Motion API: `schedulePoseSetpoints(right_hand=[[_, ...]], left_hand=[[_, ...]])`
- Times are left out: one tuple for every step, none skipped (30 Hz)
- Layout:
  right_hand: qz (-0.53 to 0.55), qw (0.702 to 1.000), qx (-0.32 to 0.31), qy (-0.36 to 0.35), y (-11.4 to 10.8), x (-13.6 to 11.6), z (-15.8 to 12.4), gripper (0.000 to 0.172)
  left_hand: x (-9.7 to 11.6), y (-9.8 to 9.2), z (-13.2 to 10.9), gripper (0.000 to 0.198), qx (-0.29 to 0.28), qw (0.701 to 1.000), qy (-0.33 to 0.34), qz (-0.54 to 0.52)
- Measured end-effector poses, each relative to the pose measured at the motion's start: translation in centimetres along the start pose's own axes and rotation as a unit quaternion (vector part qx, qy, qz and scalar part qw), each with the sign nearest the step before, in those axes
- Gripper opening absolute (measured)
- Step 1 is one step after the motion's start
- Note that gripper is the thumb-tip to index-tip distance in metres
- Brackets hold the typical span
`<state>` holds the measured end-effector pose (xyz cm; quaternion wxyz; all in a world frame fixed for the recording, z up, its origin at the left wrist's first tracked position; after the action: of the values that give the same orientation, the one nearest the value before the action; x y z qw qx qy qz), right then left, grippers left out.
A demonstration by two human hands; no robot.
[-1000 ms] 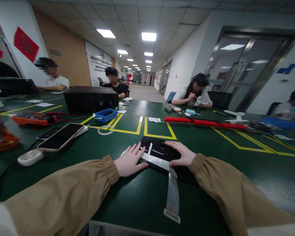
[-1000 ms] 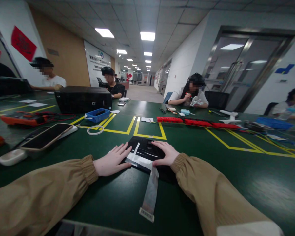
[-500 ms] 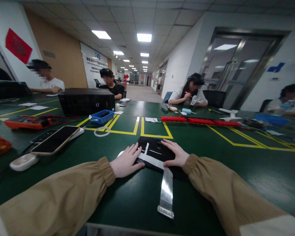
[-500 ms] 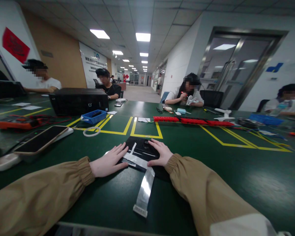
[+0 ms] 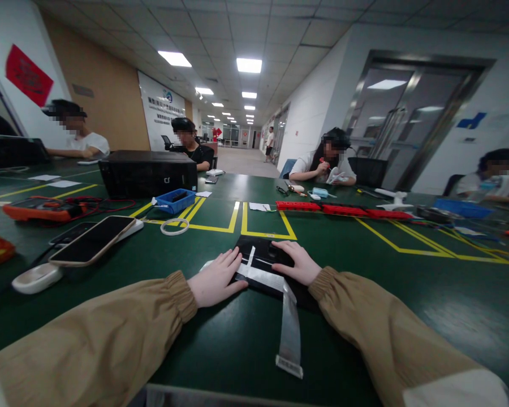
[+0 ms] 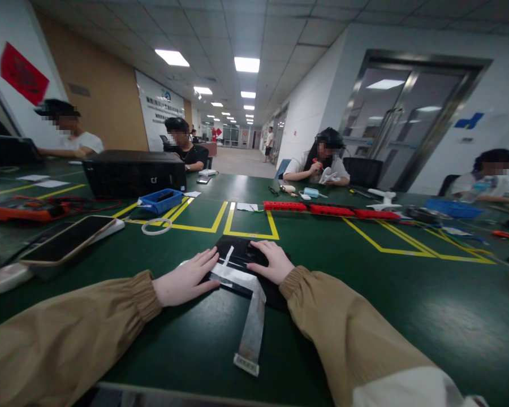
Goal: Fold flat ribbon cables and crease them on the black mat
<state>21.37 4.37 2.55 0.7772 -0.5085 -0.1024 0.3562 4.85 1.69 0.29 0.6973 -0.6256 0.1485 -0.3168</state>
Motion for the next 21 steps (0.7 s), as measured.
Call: schedulePoseSetpoints(right_hand=[[-0.010, 1.000, 0.003, 0.008, -0.1, 0.0, 0.2, 0.052], [-0.019, 1.000, 0.006, 0.014, -0.2, 0.1, 0.3, 0.048], [-0.025, 0.999, 0.010, 0.018, -0.3, 0.0, 0.5, 0.046], [-0.030, 0.999, 0.015, 0.020, -0.3, 0.1, 0.6, 0.045], [-0.032, 0.999, 0.021, 0.023, -0.4, 0.1, 0.6, 0.044], [-0.033, 0.999, 0.027, 0.029, -0.5, 0.4, 0.6, 0.041], [-0.030, 0.998, 0.030, 0.039, -0.4, 0.7, 0.6, 0.037], [-0.024, 0.998, 0.030, 0.053, -0.3, 1.2, 0.5, 0.032], [-0.014, 0.997, 0.027, 0.067, -0.2, 1.7, 0.4, 0.029], [-0.004, 0.996, 0.024, 0.081, 0.0, 2.1, 0.3, 0.027], [0.006, 0.996, 0.020, 0.092, 0.2, 2.6, 0.3, 0.027], [0.013, 0.995, 0.018, 0.102, 0.4, 2.9, 0.3, 0.027], [0.016, 0.994, 0.021, 0.110, 0.4, 3.2, 0.4, 0.027], [0.015, 0.993, 0.027, 0.118, 0.3, 3.4, 0.4, 0.027], [0.013, 0.991, 0.034, 0.127, 0.1, 3.5, 0.5, 0.027], [0.010, 0.990, 0.041, 0.134, -0.1, 3.6, 0.6, 0.026], [0.007, 0.989, 0.045, 0.139, -0.3, 3.6, 0.7, 0.025], [0.004, 0.989, 0.048, 0.140, -0.4, 3.5, 0.8, 0.024], [-0.001, 0.989, 0.049, 0.139, -0.6, 3.4, 0.9, 0.023], [-0.007, 0.989, 0.051, 0.138, -0.7, 3.3, 0.9, 0.022], [-0.014, 0.989, 0.054, 0.140, -1.0, 3.3, 0.8, 0.022]], left_hand=[[0.1, -0.1, 0.0, 0.067, 0.004, 1.000, 0.001, 0.006], [0.2, -0.2, -0.1, 0.066, 0.010, 1.000, 0.002, 0.013], [0.3, -0.3, -0.1, 0.064, 0.016, 1.000, 0.004, 0.019], [0.4, -0.4, -0.1, 0.063, 0.023, 0.999, 0.007, 0.023], [0.4, -0.5, -0.2, 0.062, 0.029, 0.999, 0.009, 0.025], [0.5, -0.5, -0.2, 0.062, 0.032, 0.999, 0.011, 0.026], [0.4, -0.5, -0.2, 0.062, 0.034, 0.999, 0.012, 0.026], [0.4, -0.5, -0.2, 0.062, 0.035, 0.999, 0.013, 0.026], [0.4, -0.5, -0.3, 0.062, 0.036, 0.999, 0.015, 0.027], [0.5, -0.5, -0.3, 0.061, 0.038, 0.999, 0.018, 0.030], [0.6, -0.6, -0.3, 0.060, 0.043, 0.998, 0.024, 0.033], [0.8, -0.8, -0.4, 0.059, 0.049, 0.998, 0.032, 0.036], [1.0, -0.9, -0.5, 0.057, 0.056, 0.997, 0.041, 0.037], [1.2, -1.1, -0.5, 0.054, 0.063, 0.996, 0.048, 0.038], [1.4, -1.2, -0.6, 0.052, 0.069, 0.995, 0.054, 0.036], [1.5, -1.4, -0.7, 0.051, 0.073, 0.995, 0.059, 0.034], [1.5, -1.5, -0.7, 0.049, 0.077, 0.995, 0.062, 0.032], [1.6, -1.6, -0.7, 0.048, 0.079, 0.994, 0.065, 0.030], [1.7, -1.7, -0.7, 0.047, 0.081, 0.994, 0.068, 0.028], [1.8, -1.9, -0.7, 0.045, 0.083, 0.994, 0.073, 0.025], [1.9, -2.0, -0.7, 0.043, 0.085, 0.993, 0.079, 0.022]])
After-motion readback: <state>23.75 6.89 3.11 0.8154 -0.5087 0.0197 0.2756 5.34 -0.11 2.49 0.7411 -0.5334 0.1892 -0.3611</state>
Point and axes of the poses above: each hand's wrist, its own z-axis towards the middle knuckle, its own y-axis out of the palm, x = y × z, the point moved 10 cm from there along z, towards the middle knuckle, and after that the axes turned 8 degrees about -y, right-handed, at the moved point
